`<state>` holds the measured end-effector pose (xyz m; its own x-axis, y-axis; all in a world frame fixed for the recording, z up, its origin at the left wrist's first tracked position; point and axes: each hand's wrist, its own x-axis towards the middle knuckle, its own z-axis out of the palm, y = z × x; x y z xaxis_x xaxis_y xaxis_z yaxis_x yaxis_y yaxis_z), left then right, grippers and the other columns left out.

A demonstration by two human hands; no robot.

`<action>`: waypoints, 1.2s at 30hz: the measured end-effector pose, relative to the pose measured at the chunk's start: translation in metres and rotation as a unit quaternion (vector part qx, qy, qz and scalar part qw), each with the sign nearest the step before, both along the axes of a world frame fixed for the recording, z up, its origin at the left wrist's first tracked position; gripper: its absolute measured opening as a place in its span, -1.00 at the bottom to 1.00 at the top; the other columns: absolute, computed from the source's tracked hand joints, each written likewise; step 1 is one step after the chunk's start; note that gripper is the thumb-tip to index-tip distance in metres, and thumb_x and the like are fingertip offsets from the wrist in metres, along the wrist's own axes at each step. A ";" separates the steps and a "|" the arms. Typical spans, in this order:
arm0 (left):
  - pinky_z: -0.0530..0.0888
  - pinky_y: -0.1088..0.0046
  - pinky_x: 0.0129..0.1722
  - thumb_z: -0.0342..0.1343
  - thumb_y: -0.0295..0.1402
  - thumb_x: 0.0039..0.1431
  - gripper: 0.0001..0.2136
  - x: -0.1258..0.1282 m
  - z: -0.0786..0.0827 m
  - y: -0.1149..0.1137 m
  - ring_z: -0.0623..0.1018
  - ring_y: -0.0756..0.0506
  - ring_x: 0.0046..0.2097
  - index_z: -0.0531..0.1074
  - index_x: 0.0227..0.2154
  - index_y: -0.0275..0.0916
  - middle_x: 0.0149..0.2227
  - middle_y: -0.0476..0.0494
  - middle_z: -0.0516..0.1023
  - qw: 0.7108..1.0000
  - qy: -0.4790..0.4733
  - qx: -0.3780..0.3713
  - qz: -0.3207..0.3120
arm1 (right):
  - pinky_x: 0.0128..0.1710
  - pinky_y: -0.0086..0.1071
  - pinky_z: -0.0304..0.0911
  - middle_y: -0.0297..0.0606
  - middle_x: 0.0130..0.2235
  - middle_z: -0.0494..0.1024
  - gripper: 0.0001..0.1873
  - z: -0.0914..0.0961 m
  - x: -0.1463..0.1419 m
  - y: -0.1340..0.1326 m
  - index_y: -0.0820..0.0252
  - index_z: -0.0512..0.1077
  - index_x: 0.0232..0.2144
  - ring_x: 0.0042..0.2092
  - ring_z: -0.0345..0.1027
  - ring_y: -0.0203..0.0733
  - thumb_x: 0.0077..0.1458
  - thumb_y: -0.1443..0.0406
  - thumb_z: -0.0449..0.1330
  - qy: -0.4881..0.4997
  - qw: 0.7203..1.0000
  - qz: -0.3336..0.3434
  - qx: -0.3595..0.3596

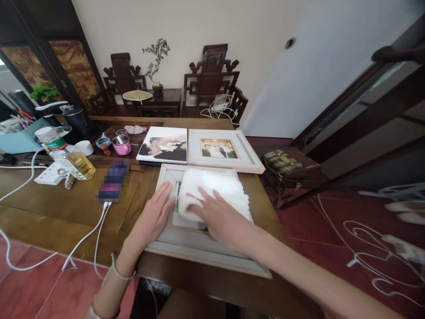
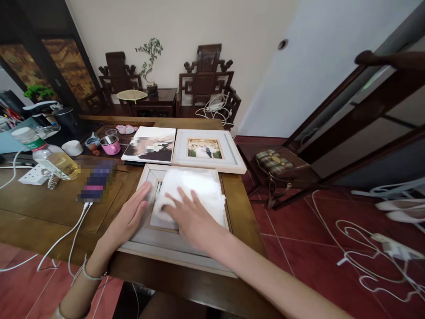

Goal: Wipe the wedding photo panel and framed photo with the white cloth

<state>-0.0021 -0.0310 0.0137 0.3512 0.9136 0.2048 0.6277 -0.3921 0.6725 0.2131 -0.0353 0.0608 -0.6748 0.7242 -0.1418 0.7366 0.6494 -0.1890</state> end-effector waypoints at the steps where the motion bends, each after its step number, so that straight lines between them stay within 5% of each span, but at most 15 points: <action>1: -0.01 0.16 0.30 -0.29 -0.19 0.39 -0.52 0.000 0.001 0.000 0.02 -0.14 0.34 0.03 0.28 -0.26 0.34 -0.17 0.02 1.000 -0.005 0.001 -0.005 | 0.19 0.30 -0.16 -0.08 0.32 0.04 -0.26 -0.005 -0.007 0.009 0.23 0.26 0.12 0.32 -0.32 0.30 -0.16 0.65 0.01 -0.004 0.999 -0.017 0.029; 5: -0.01 0.21 0.31 -0.29 -0.22 0.40 -0.54 -0.001 0.001 -0.002 0.01 -0.11 0.35 0.01 0.29 -0.23 0.34 -0.14 0.02 0.999 -0.039 0.034 -0.016 | 0.14 0.44 -0.30 0.00 0.35 -0.08 -0.38 -0.022 -0.036 0.021 0.34 0.29 0.10 0.30 -0.44 0.47 -0.08 0.58 0.08 0.008 0.998 -0.002 0.068; 11: 0.00 0.22 0.31 -0.32 -0.26 0.40 -0.55 -0.003 0.000 0.001 0.01 -0.10 0.35 0.04 0.28 -0.26 0.34 -0.17 0.03 0.997 -0.042 0.065 -0.006 | 0.16 0.39 -0.27 -0.14 0.34 0.01 -0.62 -0.013 -0.035 -0.017 0.20 0.46 -0.08 0.31 -0.33 0.39 0.04 0.47 0.08 0.043 0.991 0.126 0.024; 15: 0.04 0.17 0.30 -0.21 -0.34 0.38 -0.57 -0.002 -0.004 0.005 0.03 -0.11 0.34 0.07 0.26 -0.25 0.32 -0.20 0.08 0.998 0.017 0.057 -0.008 | 0.16 0.41 -0.24 -0.21 0.30 0.11 -0.58 -0.014 -0.005 -0.036 0.15 0.51 -0.14 0.31 -0.31 0.36 -0.02 0.52 0.07 0.056 0.992 0.115 -0.018; 20: 0.08 0.13 0.29 -0.23 -0.61 0.23 -0.51 -0.003 -0.011 0.007 0.03 -0.13 0.34 0.15 0.22 -0.30 0.30 -0.25 0.11 0.995 0.063 0.072 -0.027 | 0.17 0.33 -0.11 -0.29 0.20 0.31 -0.54 -0.020 0.058 -0.049 0.11 0.57 -0.39 0.28 -0.07 0.23 -0.24 0.60 0.02 0.059 0.997 0.035 0.030; 24: 0.12 0.12 0.27 -0.22 -0.71 0.08 -0.40 -0.003 -0.011 0.008 0.15 -0.14 0.30 0.19 0.20 -0.26 0.28 -0.23 0.17 0.995 0.076 0.050 -0.028 | 0.08 0.16 0.23 -0.34 0.08 0.47 -0.52 0.005 0.110 -0.048 0.04 0.52 -0.44 0.15 0.25 0.13 -0.28 0.60 -0.02 0.043 0.996 0.032 0.072; 26: 0.15 0.09 0.26 -0.21 -0.72 0.05 -0.39 -0.002 -0.010 0.008 0.18 -0.15 0.29 0.20 0.19 -0.27 0.26 -0.25 0.20 0.995 0.082 0.049 -0.028 | -0.15 -0.07 0.46 -0.26 -0.07 0.57 -0.48 0.024 0.120 -0.035 0.01 0.51 -0.34 -0.06 0.46 0.02 -0.20 0.61 -0.05 0.055 0.994 0.021 0.094; 29: 0.16 0.09 0.25 -0.21 -0.73 0.05 -0.38 -0.002 -0.011 0.008 0.17 -0.14 0.29 0.17 0.21 -0.27 0.26 -0.25 0.19 0.994 0.084 0.056 -0.030 | -0.42 -0.17 0.47 -0.14 -0.34 0.59 -0.44 0.039 0.105 0.003 0.19 0.47 -0.16 -0.37 0.50 -0.03 -0.16 0.61 -0.07 0.087 0.974 -0.083 0.190; 31: 0.17 0.11 0.25 -0.20 -0.73 0.06 -0.38 -0.003 -0.013 0.008 0.18 -0.13 0.29 0.16 0.21 -0.24 0.26 -0.23 0.20 0.994 0.078 0.064 -0.030 | -0.24 0.03 0.42 0.06 -0.13 0.53 -0.44 0.035 0.077 0.032 0.34 0.41 -0.08 -0.16 0.47 0.12 -0.16 0.61 -0.05 0.090 0.948 -0.138 0.271; 33: 0.17 0.11 0.25 -0.20 -0.74 0.05 -0.37 -0.003 -0.014 0.008 0.19 -0.14 0.29 0.17 0.21 -0.23 0.26 -0.23 0.21 0.994 0.070 0.072 -0.031 | 0.10 0.17 0.14 0.07 0.13 0.36 -0.45 0.022 0.042 0.056 0.31 0.41 -0.09 0.14 0.24 0.16 -0.16 0.64 -0.03 0.090 0.952 -0.092 0.278; 34: 0.18 0.11 0.25 -0.20 -0.74 0.04 -0.36 -0.003 -0.014 0.008 0.20 -0.14 0.28 0.18 0.20 -0.23 0.25 -0.23 0.21 0.994 0.067 0.075 -0.031 | 0.17 0.23 -0.05 0.12 0.19 0.27 -0.45 0.013 0.024 0.066 0.34 0.39 -0.07 0.23 0.08 0.19 -0.14 0.66 -0.02 0.067 0.962 -0.011 0.263; 36: 0.20 0.11 0.24 -0.20 -0.75 0.02 -0.36 -0.003 -0.013 0.008 0.22 -0.16 0.27 0.22 0.18 -0.24 0.23 -0.24 0.25 0.994 0.066 0.077 -0.029 | 0.25 0.10 -0.18 0.02 0.21 0.28 -0.44 -0.005 -0.007 0.077 0.25 0.38 -0.06 0.28 0.00 0.04 -0.10 0.68 0.00 0.055 0.967 0.061 0.241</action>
<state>-0.0046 -0.0225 0.0003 0.4356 0.8522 0.2899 0.6795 -0.5225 0.5150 0.2061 0.0419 0.0560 -0.7513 0.6022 0.2702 0.6415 0.7625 0.0842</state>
